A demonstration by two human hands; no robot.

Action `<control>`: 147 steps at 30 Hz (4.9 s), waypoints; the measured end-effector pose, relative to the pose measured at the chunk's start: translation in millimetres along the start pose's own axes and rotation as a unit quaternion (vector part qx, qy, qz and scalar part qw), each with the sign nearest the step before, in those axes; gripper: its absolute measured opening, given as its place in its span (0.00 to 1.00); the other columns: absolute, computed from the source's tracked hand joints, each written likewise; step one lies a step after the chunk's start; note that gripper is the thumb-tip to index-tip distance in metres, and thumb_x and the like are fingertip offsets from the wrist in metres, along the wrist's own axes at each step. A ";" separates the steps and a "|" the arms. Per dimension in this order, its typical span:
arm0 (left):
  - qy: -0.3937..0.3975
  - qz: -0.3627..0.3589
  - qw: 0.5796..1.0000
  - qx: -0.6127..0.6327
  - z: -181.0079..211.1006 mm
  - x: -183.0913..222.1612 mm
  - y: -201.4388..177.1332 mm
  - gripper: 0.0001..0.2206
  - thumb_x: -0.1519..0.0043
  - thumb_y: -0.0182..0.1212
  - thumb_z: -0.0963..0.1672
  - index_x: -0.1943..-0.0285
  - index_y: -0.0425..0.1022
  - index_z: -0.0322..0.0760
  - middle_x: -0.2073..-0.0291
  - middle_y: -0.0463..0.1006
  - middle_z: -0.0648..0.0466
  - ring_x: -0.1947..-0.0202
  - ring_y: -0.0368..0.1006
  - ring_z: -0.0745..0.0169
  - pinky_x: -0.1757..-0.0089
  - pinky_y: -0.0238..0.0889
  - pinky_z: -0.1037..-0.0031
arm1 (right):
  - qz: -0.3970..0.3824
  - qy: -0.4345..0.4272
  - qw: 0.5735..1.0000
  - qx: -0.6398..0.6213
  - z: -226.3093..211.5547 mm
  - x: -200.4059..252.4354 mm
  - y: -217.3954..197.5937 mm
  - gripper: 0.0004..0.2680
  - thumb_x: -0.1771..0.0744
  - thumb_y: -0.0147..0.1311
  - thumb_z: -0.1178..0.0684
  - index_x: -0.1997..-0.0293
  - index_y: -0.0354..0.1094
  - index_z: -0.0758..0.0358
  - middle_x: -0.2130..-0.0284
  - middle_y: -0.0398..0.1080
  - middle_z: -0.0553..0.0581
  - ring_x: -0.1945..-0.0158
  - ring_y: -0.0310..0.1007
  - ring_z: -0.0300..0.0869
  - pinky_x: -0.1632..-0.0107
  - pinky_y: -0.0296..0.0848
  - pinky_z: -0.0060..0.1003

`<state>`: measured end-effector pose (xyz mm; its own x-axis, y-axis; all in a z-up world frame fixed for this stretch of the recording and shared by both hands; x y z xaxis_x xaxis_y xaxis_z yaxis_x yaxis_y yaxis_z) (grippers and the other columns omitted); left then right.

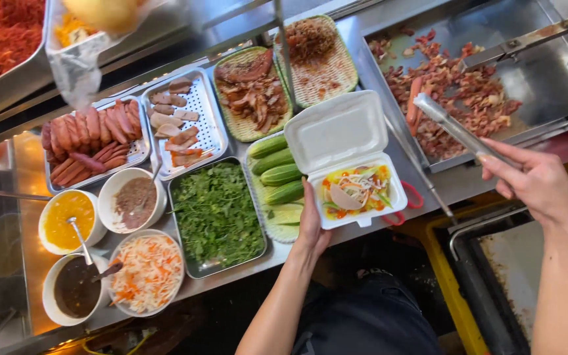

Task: Assemble a takeout food container with rice, meat, vegetables, and condiments.

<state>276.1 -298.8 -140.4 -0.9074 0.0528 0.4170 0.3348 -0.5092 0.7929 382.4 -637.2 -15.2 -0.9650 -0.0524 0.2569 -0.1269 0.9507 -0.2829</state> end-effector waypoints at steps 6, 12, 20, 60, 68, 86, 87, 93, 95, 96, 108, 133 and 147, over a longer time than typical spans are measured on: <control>0.026 0.075 0.991 -0.110 -39.0 -132.7 -0.5 0.36 0.33 0.42 0.61 0.24 0.56 0.35 0.32 0.68 0.46 0.35 0.68 0.52 0.41 0.66 0.60 | -0.021 0.018 1.000 0.001 47.7 -22.1 -74.4 0.16 0.32 0.59 0.57 0.36 0.72 0.66 0.71 0.71 0.51 0.76 0.59 0.31 0.74 0.58 0.27; 0.108 0.252 0.898 -0.343 -28.2 -191.8 -65.8 0.36 0.28 0.48 0.61 0.40 0.71 0.19 0.49 0.78 0.32 0.55 0.69 0.58 0.55 0.68 0.66 | -0.124 0.070 0.985 0.093 49.6 -56.8 -70.4 0.18 0.35 0.60 0.55 0.36 0.73 0.54 0.76 0.70 0.51 0.80 0.57 0.34 0.78 0.56 0.33; 0.224 0.233 0.644 -0.694 63.8 -112.4 58.8 0.25 0.36 0.61 0.56 0.46 0.81 0.30 0.59 0.83 0.42 0.62 0.80 0.53 0.57 0.71 0.66 | -0.252 -0.043 0.926 0.277 0.5 -116.5 -11.1 0.16 0.35 0.63 0.47 0.40 0.76 0.44 0.79 0.73 0.54 0.78 0.63 0.35 0.72 0.64 0.36; 0.023 -0.213 0.720 -0.660 76.5 -173.3 111.4 0.09 0.43 0.72 0.43 0.60 0.84 0.29 0.70 0.84 0.54 0.68 0.77 0.72 0.64 0.71 0.79 | -0.056 -0.191 0.886 0.419 49.9 38.4 146.0 0.26 0.44 0.54 0.63 0.37 0.65 0.59 0.47 0.72 0.64 0.49 0.71 0.59 0.48 0.71 0.49; 0.015 -0.137 0.852 -0.505 86.4 -146.1 94.0 0.11 0.40 0.70 0.42 0.55 0.84 0.24 0.66 0.84 0.52 0.65 0.79 0.68 0.60 0.74 0.79 | -0.254 0.186 0.935 0.162 127.0 106.8 84.2 0.23 0.39 0.66 0.46 0.37 0.67 0.54 0.63 0.82 0.55 0.61 0.81 0.42 0.56 0.78 0.37; -0.043 -0.041 0.911 -0.407 44.0 -165.2 42.5 0.12 0.39 0.67 0.41 0.53 0.83 0.23 0.64 0.85 0.47 0.65 0.81 0.66 0.57 0.75 0.79 | -0.187 0.230 0.912 -0.282 82.7 30.9 139.2 0.22 0.31 0.54 0.40 0.40 0.66 0.73 0.76 0.63 0.46 0.78 0.58 0.31 0.75 0.57 0.27; -0.037 -0.039 0.913 -0.405 46.5 -165.3 43.5 0.12 0.39 0.67 0.41 0.52 0.83 0.23 0.64 0.85 0.47 0.65 0.81 0.66 0.57 0.75 0.79 | -0.176 0.228 0.919 -0.268 80.0 31.7 135.2 0.22 0.32 0.55 0.40 0.40 0.67 0.74 0.76 0.63 0.45 0.78 0.57 0.31 0.75 0.56 0.27; -0.046 -0.052 0.911 -0.407 47.7 -154.0 43.5 0.12 0.40 0.68 0.40 0.51 0.83 0.23 0.64 0.85 0.48 0.65 0.81 0.67 0.57 0.75 0.78 | -0.215 0.295 0.854 -0.371 64.6 64.5 148.9 0.22 0.33 0.52 0.38 0.42 0.65 0.70 0.78 0.65 0.47 0.79 0.61 0.32 0.75 0.60 0.28; -0.032 -0.058 0.904 -0.423 43.8 -157.3 48.3 0.11 0.39 0.67 0.41 0.52 0.83 0.23 0.64 0.85 0.49 0.66 0.80 0.67 0.58 0.75 0.79 | -0.214 0.290 0.859 -0.363 66.8 55.1 155.3 0.22 0.32 0.52 0.39 0.41 0.65 0.70 0.77 0.64 0.47 0.78 0.60 0.32 0.75 0.60 0.27; -0.018 -0.063 0.896 -0.439 43.4 -159.1 51.6 0.11 0.39 0.66 0.41 0.53 0.84 0.23 0.65 0.86 0.49 0.66 0.80 0.68 0.58 0.75 0.79 | -0.214 0.284 0.864 -0.355 67.2 49.8 158.7 0.21 0.32 0.52 0.39 0.40 0.65 0.70 0.77 0.64 0.47 0.78 0.60 0.32 0.74 0.59 0.27; 0.233 0.048 0.687 -0.686 81.8 -125.4 77.6 0.19 0.49 0.74 0.48 0.55 0.84 0.27 0.72 0.83 0.45 0.75 0.78 0.60 0.68 0.72 0.68 | -0.148 0.292 0.905 -0.271 67.3 73.3 154.5 0.19 0.33 0.53 0.40 0.44 0.70 0.65 0.79 0.64 0.47 0.82 0.60 0.31 0.80 0.57 0.26; 0.170 0.195 0.891 -0.374 6.6 -125.4 9.5 0.23 0.28 0.39 0.57 0.45 0.69 0.39 0.53 0.74 0.48 0.50 0.71 0.53 0.47 0.64 0.60 | 0.022 0.064 0.980 -0.186 73.5 -41.2 104.0 0.25 0.33 0.60 0.41 0.30 0.56 0.59 0.61 0.69 0.50 0.55 0.73 0.36 0.49 0.79 0.41; 0.148 0.107 0.982 0.039 28.6 -0.3 23.3 0.29 0.32 0.37 0.63 0.33 0.64 0.48 0.38 0.71 0.46 0.40 0.71 0.47 0.44 0.71 0.54 | -0.079 -0.047 0.915 0.393 9.4 -44.2 104.5 0.23 0.35 0.64 0.35 0.37 0.69 0.54 0.52 0.77 0.61 0.50 0.77 0.55 0.50 0.75 0.50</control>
<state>291.4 -286.2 -109.3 -0.8443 -0.3058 0.4399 0.5340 -0.4127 0.7379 409.6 -538.4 -64.8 -0.9309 -0.2321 0.2822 -0.3574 0.4173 -0.8356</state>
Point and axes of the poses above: each hand's wrist, its own x-axis away from the middle knuckle, its own y-axis out of the palm, z = x × y, the point moved 7 cm from there along -x, towards the middle knuckle
